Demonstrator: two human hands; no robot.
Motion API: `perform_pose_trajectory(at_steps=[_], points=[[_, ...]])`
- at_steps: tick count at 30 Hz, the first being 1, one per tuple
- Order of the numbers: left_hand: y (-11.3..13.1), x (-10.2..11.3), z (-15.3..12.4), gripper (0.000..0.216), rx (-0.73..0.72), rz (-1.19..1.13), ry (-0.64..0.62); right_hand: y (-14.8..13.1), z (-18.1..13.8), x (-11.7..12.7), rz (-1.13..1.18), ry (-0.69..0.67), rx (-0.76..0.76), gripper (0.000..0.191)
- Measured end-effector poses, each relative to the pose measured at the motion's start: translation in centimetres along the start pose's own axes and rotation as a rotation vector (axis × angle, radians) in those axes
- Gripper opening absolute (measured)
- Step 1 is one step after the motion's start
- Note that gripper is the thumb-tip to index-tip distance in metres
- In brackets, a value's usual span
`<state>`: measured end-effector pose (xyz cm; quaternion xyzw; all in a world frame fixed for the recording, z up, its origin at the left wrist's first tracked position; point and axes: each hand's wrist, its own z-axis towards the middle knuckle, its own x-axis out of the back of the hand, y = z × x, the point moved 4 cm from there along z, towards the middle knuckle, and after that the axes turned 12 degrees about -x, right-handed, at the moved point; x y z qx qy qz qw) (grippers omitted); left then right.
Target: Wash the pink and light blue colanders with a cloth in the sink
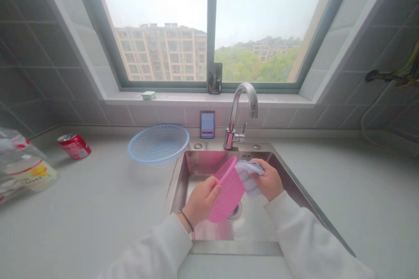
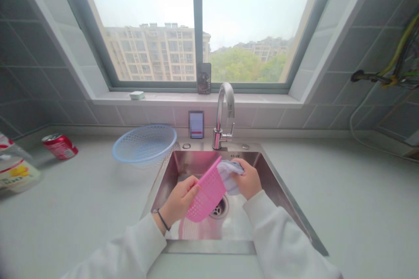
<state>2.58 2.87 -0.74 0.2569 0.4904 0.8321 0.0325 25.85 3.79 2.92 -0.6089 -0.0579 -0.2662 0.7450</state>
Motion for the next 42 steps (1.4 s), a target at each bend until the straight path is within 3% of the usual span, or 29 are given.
perform_pose_trajectory(at_steps=[4, 6, 9, 11, 16, 18, 22, 24, 30, 36, 42], points=[[-0.1, -0.3, 0.1, 0.036, 0.016, 0.032, -0.021, -1.3, -1.6, -1.8, 0.003, -0.203, 0.126, 0.030], [0.0, -0.2, 0.1, 0.036, 0.022, 0.023, -0.028, -1.0, -0.9, -1.3, -0.015, -0.142, 0.078, 0.032], [0.5, -0.1, 0.0, 0.034, 0.001, 0.023, -0.071, 0.2, 0.8, 0.6, -0.050, 0.088, -0.073, 0.037], [0.8, -0.1, -0.1, 0.033, -0.003, 0.052, -0.094, 0.6, 1.1, 1.3, -0.046, 0.139, -0.105, 0.037], [0.6, -0.2, 0.1, 0.030, 0.048, 0.106, -0.081, -0.9, -0.8, -0.7, 0.037, -0.140, 0.043, 0.036], [0.5, -0.2, 0.3, 0.029, 0.051, 0.097, -0.073, -1.1, -0.8, -1.1, 0.020, -0.174, 0.048, 0.035], [0.5, -0.1, 0.3, 0.029, 0.037, 0.077, -0.072, 0.3, 0.9, 0.6, -0.051, 0.057, -0.095, 0.039], [0.7, -0.2, 0.3, 0.030, 0.033, 0.081, -0.086, 0.7, 1.1, 1.0, -0.061, 0.092, -0.121, 0.039], [0.6, -0.2, 0.3, 0.028, 0.063, 0.113, -0.075, -0.8, -0.7, -0.8, 0.032, -0.194, 0.053, 0.032], [0.9, -0.1, 0.3, 0.028, 0.046, 0.094, -0.071, 0.7, 0.9, 1.2, -0.057, 0.102, -0.135, 0.039], [0.5, -0.2, 0.3, 0.026, 0.075, 0.124, -0.068, -0.6, -0.3, -0.4, 0.023, -0.162, 0.026, 0.036]])
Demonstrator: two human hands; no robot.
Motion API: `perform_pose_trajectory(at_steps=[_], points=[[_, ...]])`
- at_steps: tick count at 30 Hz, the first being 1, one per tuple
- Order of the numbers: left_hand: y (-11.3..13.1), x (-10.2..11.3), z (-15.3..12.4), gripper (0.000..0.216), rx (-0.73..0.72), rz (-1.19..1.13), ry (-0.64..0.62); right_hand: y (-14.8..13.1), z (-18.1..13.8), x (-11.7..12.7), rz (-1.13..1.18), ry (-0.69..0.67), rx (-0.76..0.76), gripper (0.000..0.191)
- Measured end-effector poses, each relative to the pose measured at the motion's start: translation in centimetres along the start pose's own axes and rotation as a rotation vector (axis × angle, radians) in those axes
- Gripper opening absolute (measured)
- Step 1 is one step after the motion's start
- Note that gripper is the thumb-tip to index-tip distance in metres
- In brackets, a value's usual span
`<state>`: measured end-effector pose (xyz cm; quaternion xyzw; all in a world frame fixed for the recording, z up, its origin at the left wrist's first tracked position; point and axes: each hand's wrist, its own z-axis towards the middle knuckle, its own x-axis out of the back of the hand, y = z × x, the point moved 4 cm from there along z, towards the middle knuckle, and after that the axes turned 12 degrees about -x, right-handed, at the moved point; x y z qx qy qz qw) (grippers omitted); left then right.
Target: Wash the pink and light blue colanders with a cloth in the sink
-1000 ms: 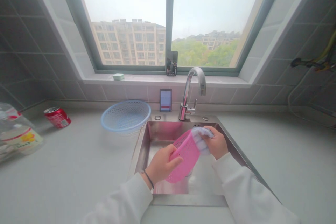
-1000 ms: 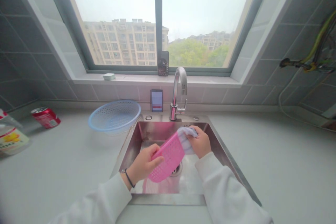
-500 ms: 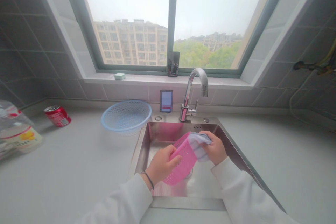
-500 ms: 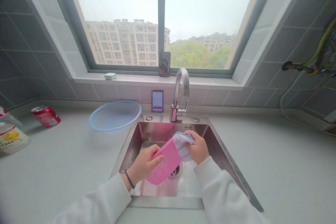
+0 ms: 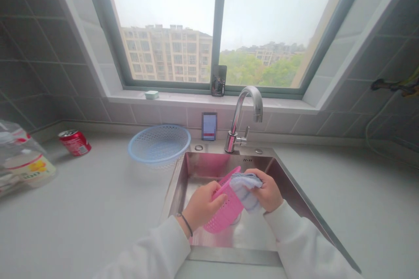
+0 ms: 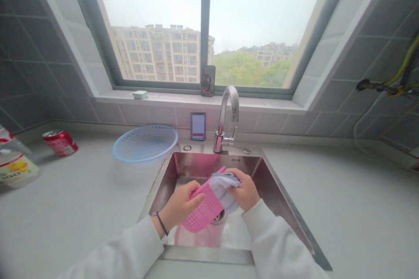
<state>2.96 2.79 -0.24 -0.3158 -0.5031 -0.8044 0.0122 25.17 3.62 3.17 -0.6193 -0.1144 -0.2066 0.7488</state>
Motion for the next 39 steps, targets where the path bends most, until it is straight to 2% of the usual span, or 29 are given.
perform_pose_trajectory(at_steps=[2, 4, 6, 8, 10, 12, 13, 16, 18, 20, 24, 26, 32, 35, 39], points=[[0.0, 0.0, 0.0, 0.025, 0.000, 0.003, 0.004, 0.2, 0.2, 0.2, -0.014, 0.038, -0.041, 0.037], [0.1, 0.0, 0.0, 0.024, -0.007, -0.005, 0.007, 0.7, 0.6, 0.9, -0.046, 0.152, -0.123, 0.038], [0.1, 0.0, 0.0, 0.024, -0.007, -0.012, 0.008, 0.9, 0.6, 1.3, -0.058, 0.206, -0.152, 0.039], [0.0, -0.1, 0.1, 0.022, 0.001, -0.006, 0.000, 0.4, 0.3, 1.0, -0.034, 0.144, -0.092, 0.037], [-0.1, -0.2, 0.2, 0.020, 0.006, 0.012, -0.010, -0.2, -0.1, 0.1, -0.010, 0.018, 0.001, 0.036], [-0.1, -0.2, 0.2, 0.018, 0.005, 0.022, -0.007, -0.3, -0.1, -0.2, -0.008, -0.023, 0.020, 0.035], [0.0, -0.1, 0.3, 0.018, 0.004, 0.019, -0.002, 0.1, 0.1, 0.1, -0.014, 0.011, -0.006, 0.036], [0.2, 0.1, 0.1, 0.018, -0.011, -0.015, 0.003, 1.5, 1.2, 1.9, -0.047, 0.227, -0.136, 0.037], [0.3, 0.1, 0.1, 0.018, -0.029, -0.035, -0.002, 1.8, 1.4, 2.7, -0.057, 0.311, -0.166, 0.037], [0.2, 0.2, 0.0, 0.019, -0.025, -0.030, 0.003, 1.3, 1.0, 2.4, -0.036, 0.283, -0.135, 0.037], [-0.3, 0.2, 0.4, 0.018, 0.002, 0.019, 0.007, -0.8, -0.5, -0.3, 0.005, 0.047, -0.010, 0.036], [-0.2, 0.2, 0.5, 0.017, -0.006, 0.024, 0.009, -0.8, -0.5, -0.7, 0.002, 0.025, -0.018, 0.037], [0.5, 0.5, -0.1, 0.020, -0.031, -0.061, 0.000, 3.4, 1.9, 3.6, -0.073, 0.362, -0.237, 0.041], [0.3, 0.5, -0.4, 0.024, -0.064, -0.091, -0.005, 4.7, 2.3, 4.5, -0.083, 0.397, -0.295, 0.042], [-0.1, 0.4, -0.4, 0.022, -0.110, -0.121, -0.010, 4.6, 2.2, 4.3, -0.107, 0.406, -0.316, 0.043]])
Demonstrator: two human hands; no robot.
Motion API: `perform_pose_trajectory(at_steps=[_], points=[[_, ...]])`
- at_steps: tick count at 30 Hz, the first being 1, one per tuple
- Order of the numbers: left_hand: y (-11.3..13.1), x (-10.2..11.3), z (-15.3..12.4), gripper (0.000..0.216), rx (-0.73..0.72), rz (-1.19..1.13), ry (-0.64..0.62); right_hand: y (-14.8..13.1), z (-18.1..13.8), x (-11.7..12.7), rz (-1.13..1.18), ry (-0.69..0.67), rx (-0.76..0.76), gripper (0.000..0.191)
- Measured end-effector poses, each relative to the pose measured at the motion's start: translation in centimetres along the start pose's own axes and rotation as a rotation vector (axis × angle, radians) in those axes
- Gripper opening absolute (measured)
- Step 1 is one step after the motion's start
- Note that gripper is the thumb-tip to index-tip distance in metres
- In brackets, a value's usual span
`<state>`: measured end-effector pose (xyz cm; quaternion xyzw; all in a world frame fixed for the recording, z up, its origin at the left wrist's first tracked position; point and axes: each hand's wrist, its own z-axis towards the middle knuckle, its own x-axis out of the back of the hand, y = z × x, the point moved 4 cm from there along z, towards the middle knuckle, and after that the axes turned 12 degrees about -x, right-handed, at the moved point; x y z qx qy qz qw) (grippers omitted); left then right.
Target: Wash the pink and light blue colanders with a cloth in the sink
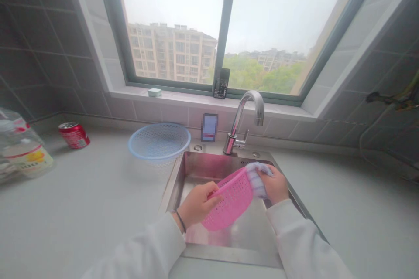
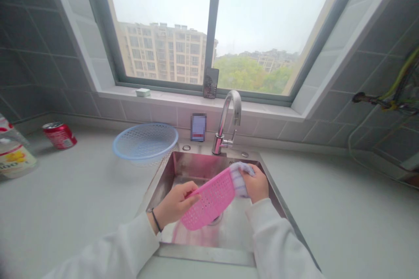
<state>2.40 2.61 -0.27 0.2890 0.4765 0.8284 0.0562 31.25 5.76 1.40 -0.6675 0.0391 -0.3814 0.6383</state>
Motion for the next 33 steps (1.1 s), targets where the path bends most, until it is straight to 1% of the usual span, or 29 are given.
perform_pose_trajectory(at_steps=[2, 4, 6, 8, 11, 14, 17, 21, 23, 27, 33], points=[[-0.1, -0.1, 0.1, 0.018, -0.010, -0.054, -0.030, -0.1, -0.1, -0.1, -0.010, -0.010, -0.013, 0.044], [0.0, -0.4, 0.1, 0.015, 0.007, -0.139, -0.086, -0.1, -0.2, -0.2, -0.009, -0.020, -0.019, 0.044], [0.0, -0.6, 0.1, 0.021, 0.039, -0.201, -0.147, 0.1, -0.1, -0.1, -0.001, -0.019, -0.020, 0.045], [0.1, -0.7, 0.0, 0.026, 0.043, -0.192, -0.188, 0.2, -0.1, 0.0, 0.011, -0.015, -0.026, 0.044], [-0.1, -0.8, 0.0, 0.019, 0.007, -0.115, -0.199, 0.4, -0.1, 0.0, 0.039, -0.006, -0.033, 0.044], [-0.5, -0.8, 0.1, 0.013, 0.016, -0.086, -0.162, 0.1, -0.3, 0.0, 0.071, 0.007, -0.009, 0.043], [-0.8, -0.8, 0.2, 0.013, 0.022, -0.096, -0.089, -0.3, -0.7, -0.2, 0.084, -0.004, 0.004, 0.043], [-0.7, -0.2, 0.4, 0.009, 0.039, -0.066, 0.021, -0.8, -1.2, -0.2, 0.081, -0.025, 0.020, 0.043], [-0.4, 0.1, 0.4, 0.006, 0.064, -0.028, 0.046, -0.9, -1.2, -0.3, 0.084, -0.043, 0.026, 0.044], [-0.2, 0.2, 0.5, 0.022, 0.090, -0.004, 0.060, -0.7, -1.2, -0.5, 0.087, -0.058, 0.017, 0.045], [-1.2, 0.3, 0.7, 0.023, 0.136, 0.037, 0.112, -0.3, -0.9, -0.7, 0.089, -0.076, 0.022, 0.044]])
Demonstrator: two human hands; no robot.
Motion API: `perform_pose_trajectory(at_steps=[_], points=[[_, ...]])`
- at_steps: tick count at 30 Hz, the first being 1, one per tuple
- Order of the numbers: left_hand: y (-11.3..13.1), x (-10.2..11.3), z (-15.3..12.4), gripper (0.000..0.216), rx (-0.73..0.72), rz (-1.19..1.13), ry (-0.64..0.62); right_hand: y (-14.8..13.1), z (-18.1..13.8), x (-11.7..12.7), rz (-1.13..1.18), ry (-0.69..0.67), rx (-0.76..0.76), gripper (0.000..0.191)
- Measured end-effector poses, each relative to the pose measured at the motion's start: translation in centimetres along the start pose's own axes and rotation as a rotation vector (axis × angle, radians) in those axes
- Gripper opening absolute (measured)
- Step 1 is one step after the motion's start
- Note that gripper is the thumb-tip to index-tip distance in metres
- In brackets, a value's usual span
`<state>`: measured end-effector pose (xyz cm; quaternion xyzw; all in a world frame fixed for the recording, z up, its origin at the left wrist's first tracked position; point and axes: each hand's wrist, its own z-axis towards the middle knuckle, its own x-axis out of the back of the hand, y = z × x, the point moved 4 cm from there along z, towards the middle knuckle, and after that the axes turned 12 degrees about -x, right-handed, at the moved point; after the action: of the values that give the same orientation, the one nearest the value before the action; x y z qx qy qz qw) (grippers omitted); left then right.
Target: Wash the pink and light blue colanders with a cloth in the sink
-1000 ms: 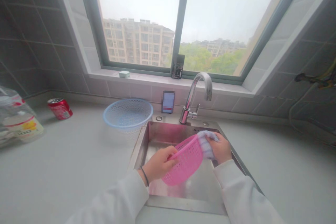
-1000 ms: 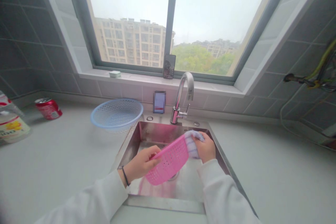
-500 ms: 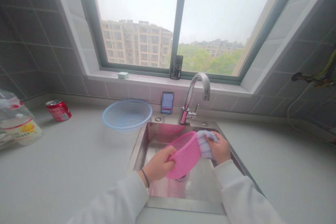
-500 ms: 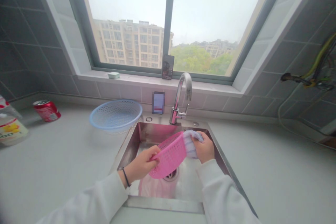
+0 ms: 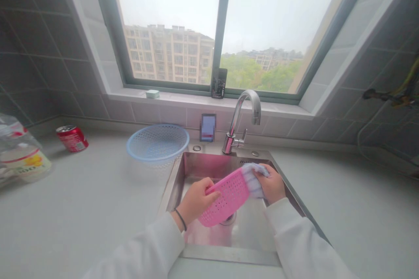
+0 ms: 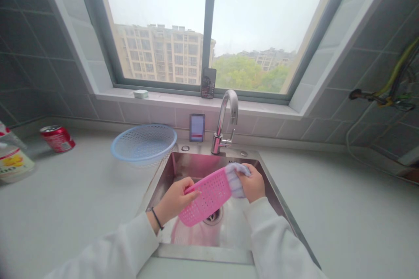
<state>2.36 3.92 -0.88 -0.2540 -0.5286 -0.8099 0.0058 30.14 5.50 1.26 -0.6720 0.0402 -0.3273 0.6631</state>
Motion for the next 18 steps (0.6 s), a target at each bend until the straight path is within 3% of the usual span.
perform_pose_trajectory(at_steps=[5, 10, 12, 18], points=[[0.0, 0.2, 0.3, 0.018, -0.003, -0.022, 0.005, -0.6, -0.7, 0.0, -0.003, -0.013, 0.051, 0.043], [0.1, 0.0, 0.3, 0.025, 0.014, 0.109, -0.044, -3.0, -4.2, -2.2, 0.010, -0.282, 0.273, 0.038], [0.2, 0.1, 0.3, 0.028, 0.010, 0.153, -0.050, -3.4, -4.7, -2.6, 0.008, -0.327, 0.297, 0.037], [0.9, 0.7, -0.1, 0.028, -0.015, 0.019, 0.019, -1.6, -0.7, 0.4, -0.001, 0.004, 0.063, 0.040]])
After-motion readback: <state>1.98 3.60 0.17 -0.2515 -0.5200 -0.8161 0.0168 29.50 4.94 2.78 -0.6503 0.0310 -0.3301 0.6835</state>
